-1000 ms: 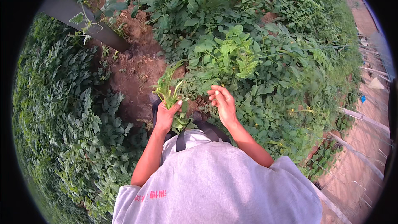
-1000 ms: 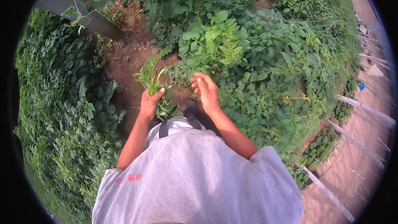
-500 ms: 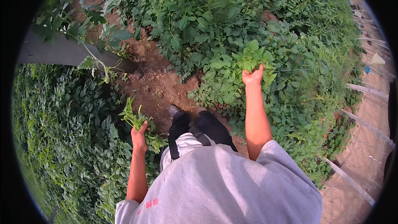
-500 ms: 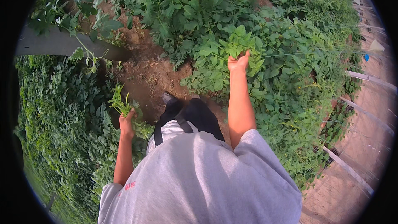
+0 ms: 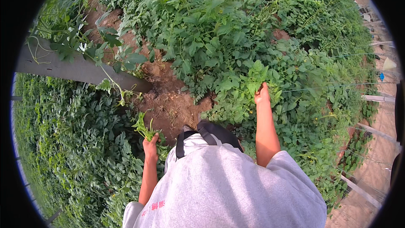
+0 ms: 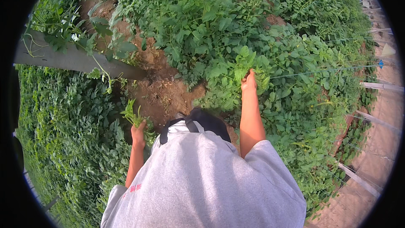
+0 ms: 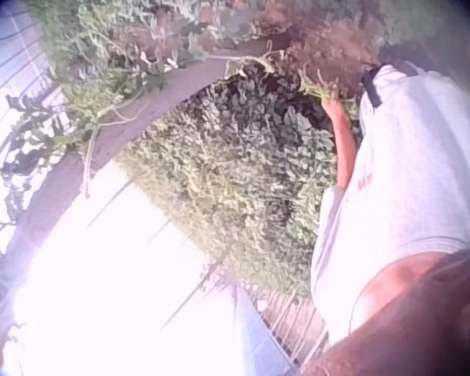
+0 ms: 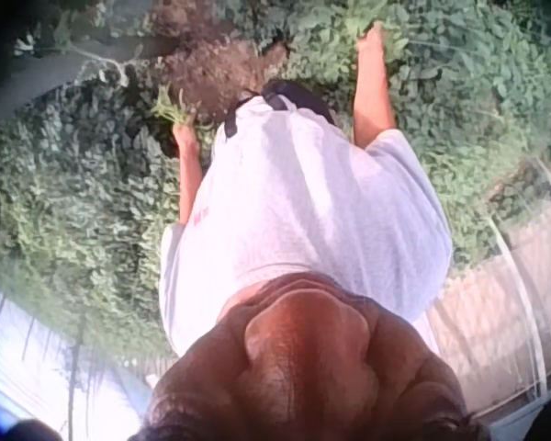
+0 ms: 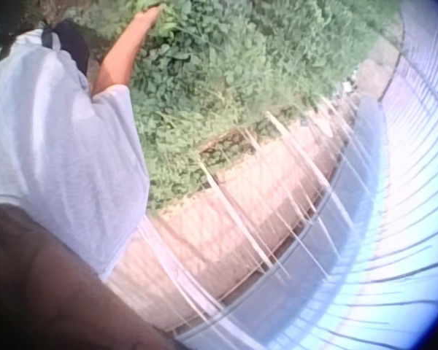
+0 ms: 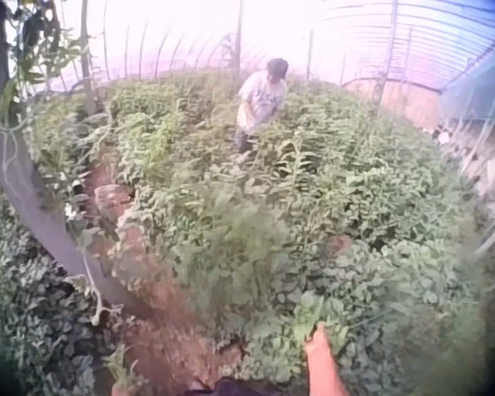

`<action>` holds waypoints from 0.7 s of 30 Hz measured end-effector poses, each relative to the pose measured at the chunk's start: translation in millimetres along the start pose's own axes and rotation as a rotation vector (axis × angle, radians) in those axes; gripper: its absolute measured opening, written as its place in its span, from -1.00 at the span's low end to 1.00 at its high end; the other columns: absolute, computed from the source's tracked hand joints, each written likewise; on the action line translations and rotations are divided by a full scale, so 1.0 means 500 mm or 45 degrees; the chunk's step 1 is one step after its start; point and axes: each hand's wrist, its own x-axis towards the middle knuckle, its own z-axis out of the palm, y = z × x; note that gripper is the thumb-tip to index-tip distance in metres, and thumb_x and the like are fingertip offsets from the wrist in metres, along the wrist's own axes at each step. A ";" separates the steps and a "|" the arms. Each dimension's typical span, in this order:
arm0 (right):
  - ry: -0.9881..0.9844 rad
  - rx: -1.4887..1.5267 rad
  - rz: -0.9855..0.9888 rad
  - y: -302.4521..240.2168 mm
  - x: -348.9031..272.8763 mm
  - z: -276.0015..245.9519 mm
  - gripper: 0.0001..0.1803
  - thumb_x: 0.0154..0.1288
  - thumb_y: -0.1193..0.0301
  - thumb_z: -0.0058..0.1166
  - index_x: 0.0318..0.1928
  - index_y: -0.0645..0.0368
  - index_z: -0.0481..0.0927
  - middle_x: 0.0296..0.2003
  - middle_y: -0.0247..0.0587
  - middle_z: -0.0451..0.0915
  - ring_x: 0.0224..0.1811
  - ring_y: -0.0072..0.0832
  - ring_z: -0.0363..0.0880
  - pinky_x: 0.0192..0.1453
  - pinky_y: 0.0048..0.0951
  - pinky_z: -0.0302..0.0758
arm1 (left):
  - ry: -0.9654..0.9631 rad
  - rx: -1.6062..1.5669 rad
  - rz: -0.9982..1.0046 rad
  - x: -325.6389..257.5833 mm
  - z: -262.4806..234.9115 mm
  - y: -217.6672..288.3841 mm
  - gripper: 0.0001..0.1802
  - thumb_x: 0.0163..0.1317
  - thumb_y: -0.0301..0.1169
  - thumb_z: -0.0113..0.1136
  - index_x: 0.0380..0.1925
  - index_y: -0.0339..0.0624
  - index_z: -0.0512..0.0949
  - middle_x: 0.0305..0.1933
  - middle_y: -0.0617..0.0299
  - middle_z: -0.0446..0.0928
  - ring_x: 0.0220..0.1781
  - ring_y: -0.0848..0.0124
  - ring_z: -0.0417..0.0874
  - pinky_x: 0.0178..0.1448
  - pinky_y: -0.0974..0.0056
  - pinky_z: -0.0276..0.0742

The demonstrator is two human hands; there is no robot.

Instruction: The person walks through a greenhouse and repeatedly plucks green leafy vegetable stems from plants, gathering them in the left hand. The person also briefly handles a vine with yellow flowers, removing small parts by hand.

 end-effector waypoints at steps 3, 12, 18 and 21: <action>0.110 -0.149 -0.014 0.004 -0.005 -0.013 -0.71 0.50 0.08 0.05 -0.05 0.00 0.55 -0.33 -0.48 0.55 -0.50 -0.60 0.31 -0.49 -0.51 0.24 | -0.043 0.072 0.030 0.017 0.017 0.005 -0.94 0.29 -0.48 0.29 -0.30 -0.14 0.58 -0.41 0.37 0.55 -0.42 0.54 0.50 -0.28 0.38 0.42; 0.250 -0.555 -0.275 -0.009 -0.050 -0.057 -0.46 0.39 0.11 0.14 0.21 0.18 0.41 -0.01 -0.20 0.55 -0.08 -0.41 0.55 -0.05 -0.26 0.53 | -0.038 0.163 0.043 0.049 0.030 0.023 -0.94 0.28 -0.49 0.29 -0.31 -0.17 0.58 -0.41 0.38 0.55 -0.43 0.55 0.49 -0.29 0.38 0.41; -0.012 -0.456 -0.236 0.015 -0.074 -0.109 -0.77 0.56 0.29 -0.10 0.09 0.03 0.50 -0.31 -0.37 0.51 -0.46 -0.58 0.41 -0.37 -0.48 0.42 | 0.002 0.138 -0.029 0.066 -0.002 0.024 -0.93 0.29 -0.49 0.28 -0.25 -0.17 0.59 -0.38 0.39 0.56 -0.41 0.54 0.50 -0.26 0.38 0.44; -0.206 -0.377 0.001 0.073 -0.141 -0.125 -0.84 0.51 0.34 -0.04 -0.09 0.13 0.54 -0.29 -0.34 0.57 -0.31 -0.44 0.59 -0.22 -0.37 0.58 | 0.059 0.137 -0.079 0.080 -0.028 0.036 -0.94 0.29 -0.49 0.27 -0.26 -0.16 0.59 -0.38 0.38 0.57 -0.40 0.54 0.50 -0.23 0.37 0.43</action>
